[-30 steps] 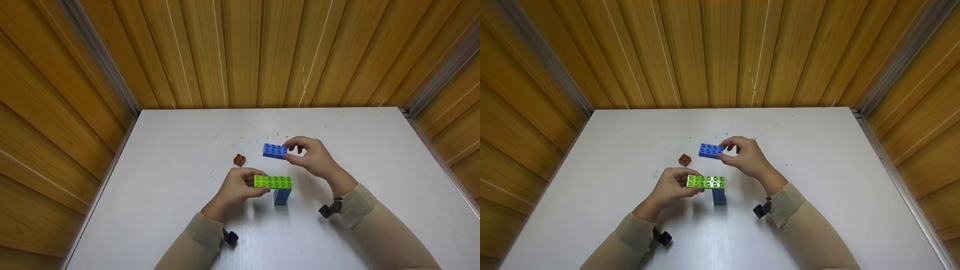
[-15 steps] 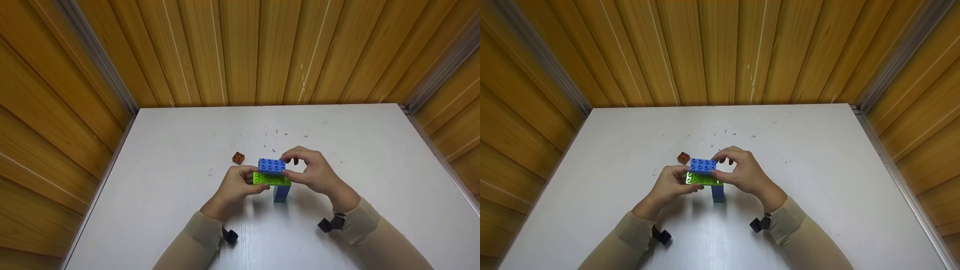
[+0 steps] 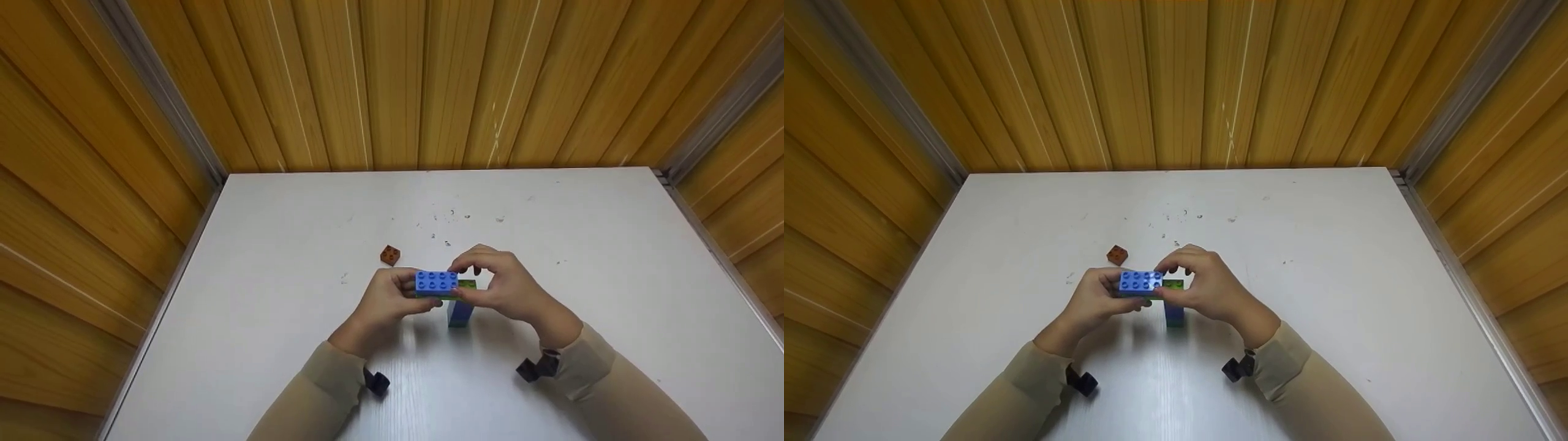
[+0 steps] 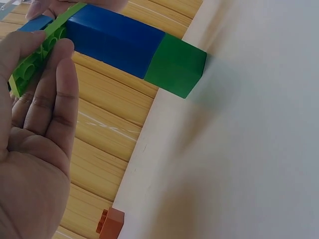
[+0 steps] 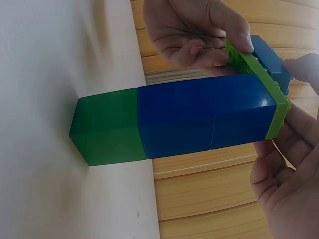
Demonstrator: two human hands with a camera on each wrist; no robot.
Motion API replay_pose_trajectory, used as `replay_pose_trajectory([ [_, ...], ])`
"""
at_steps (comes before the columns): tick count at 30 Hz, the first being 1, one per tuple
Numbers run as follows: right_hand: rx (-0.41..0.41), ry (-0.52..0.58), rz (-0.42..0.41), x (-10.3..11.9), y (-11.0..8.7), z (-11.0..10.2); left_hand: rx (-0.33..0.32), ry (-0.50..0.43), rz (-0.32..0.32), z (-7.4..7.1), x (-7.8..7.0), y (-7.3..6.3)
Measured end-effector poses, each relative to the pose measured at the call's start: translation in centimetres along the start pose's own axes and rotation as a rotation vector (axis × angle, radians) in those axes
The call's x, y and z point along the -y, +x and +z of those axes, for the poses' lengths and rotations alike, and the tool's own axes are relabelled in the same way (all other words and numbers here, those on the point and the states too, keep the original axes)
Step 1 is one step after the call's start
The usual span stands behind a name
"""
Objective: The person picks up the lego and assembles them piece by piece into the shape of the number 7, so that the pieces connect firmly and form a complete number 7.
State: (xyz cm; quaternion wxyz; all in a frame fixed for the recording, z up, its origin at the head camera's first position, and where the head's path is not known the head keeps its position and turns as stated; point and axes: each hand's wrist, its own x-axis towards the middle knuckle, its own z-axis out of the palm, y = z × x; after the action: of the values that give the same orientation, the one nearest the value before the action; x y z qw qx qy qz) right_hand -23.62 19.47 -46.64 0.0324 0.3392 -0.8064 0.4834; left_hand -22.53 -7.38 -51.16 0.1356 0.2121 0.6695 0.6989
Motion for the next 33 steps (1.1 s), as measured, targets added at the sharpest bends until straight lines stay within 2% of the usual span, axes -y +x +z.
replay_pose_trajectory([
  [6, 0.027, 0.001, 0.048, 0.3, 0.0, -0.2, 0.006, -0.014, -0.028, 0.0, -0.2, 0.0],
  [16, 0.033, 0.0, 0.004, 0.2, -0.1, -0.2, -0.005, -0.118, -0.119, 0.3, -0.8, 0.1],
  [29, 0.016, -0.03, -0.035, 0.2, -0.1, -0.3, 0.019, -0.153, -0.144, 0.3, -2.4, -0.2],
  [33, 0.018, -0.039, -0.057, 0.2, 0.0, -0.4, 0.016, -0.135, -0.145, 0.4, -2.8, -0.2],
])
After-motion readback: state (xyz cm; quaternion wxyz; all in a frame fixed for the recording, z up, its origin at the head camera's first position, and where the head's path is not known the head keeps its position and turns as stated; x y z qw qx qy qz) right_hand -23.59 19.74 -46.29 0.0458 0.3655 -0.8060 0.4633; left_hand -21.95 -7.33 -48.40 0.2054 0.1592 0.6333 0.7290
